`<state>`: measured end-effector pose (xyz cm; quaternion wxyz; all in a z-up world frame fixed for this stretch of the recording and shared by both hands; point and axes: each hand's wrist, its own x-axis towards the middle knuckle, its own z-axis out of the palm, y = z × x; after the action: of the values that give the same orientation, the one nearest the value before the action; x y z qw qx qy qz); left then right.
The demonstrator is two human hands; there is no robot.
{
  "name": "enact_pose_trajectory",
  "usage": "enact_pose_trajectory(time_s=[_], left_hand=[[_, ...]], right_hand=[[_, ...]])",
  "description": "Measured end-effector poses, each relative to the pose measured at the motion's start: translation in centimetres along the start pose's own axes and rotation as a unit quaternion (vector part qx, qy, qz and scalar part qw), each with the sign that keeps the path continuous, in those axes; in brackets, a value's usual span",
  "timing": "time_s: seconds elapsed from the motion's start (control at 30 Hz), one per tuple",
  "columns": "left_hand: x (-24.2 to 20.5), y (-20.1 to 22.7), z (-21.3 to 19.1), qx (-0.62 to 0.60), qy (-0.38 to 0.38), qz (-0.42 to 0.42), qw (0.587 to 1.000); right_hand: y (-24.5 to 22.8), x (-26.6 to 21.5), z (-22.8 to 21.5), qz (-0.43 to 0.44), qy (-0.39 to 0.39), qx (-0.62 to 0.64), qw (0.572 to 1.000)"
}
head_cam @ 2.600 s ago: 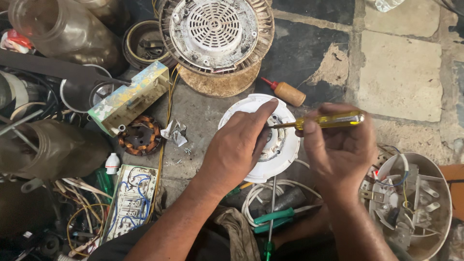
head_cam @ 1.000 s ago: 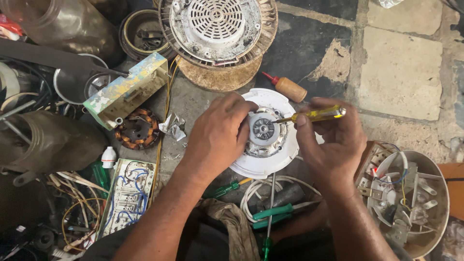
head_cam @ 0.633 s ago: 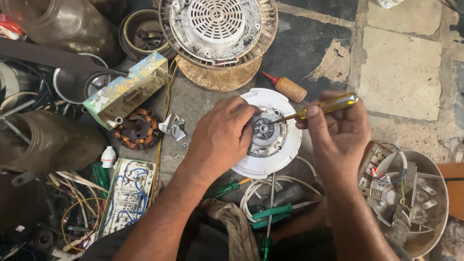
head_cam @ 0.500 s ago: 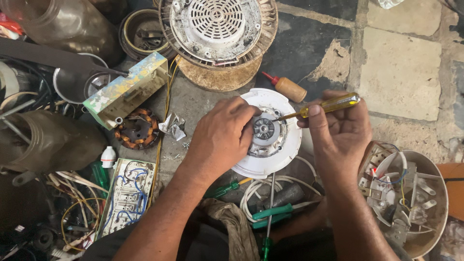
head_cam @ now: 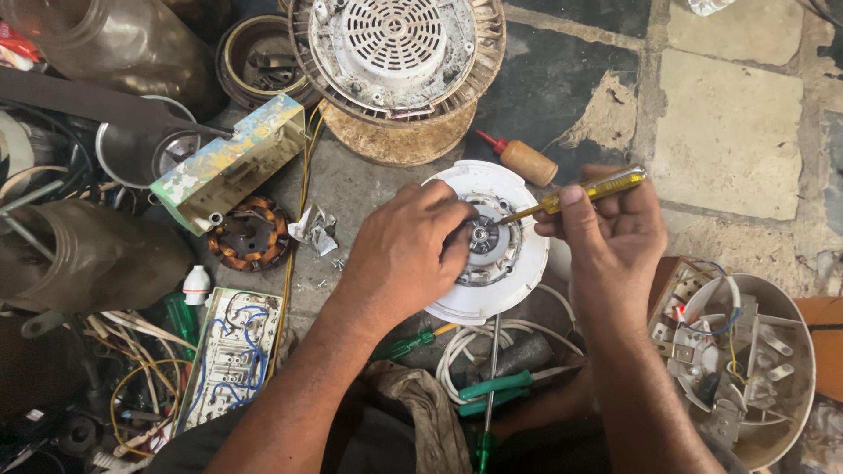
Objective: The person is repairing a white electric motor while sitting on the floor. They use a screwdriver to remove screws from the motor housing, disassemble the unit, and then reassemble it by tightening the screws back into place.
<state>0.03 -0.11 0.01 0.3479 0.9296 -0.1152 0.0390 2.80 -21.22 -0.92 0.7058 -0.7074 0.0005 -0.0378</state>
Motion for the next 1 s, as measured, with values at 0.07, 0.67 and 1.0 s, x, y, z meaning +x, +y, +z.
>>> enact_pose_trajectory(time_s=[0.07,0.67,1.0], left_hand=[[0.0,0.0,0.0,-0.001,0.004,0.004,1.0],[0.0,-0.3,-0.1,-0.006,0.012,0.005,1.0],[-0.1,-0.1,-0.9,-0.025,0.045,0.02,0.998]], right_hand=[[0.0,0.0,0.0,0.004,0.001,0.001,1.0],[0.1,-0.6,-0.3,-0.055,-0.017,0.008,0.998],[-0.1,-2.3,0.8,-0.219,-0.089,-0.189,0.953]])
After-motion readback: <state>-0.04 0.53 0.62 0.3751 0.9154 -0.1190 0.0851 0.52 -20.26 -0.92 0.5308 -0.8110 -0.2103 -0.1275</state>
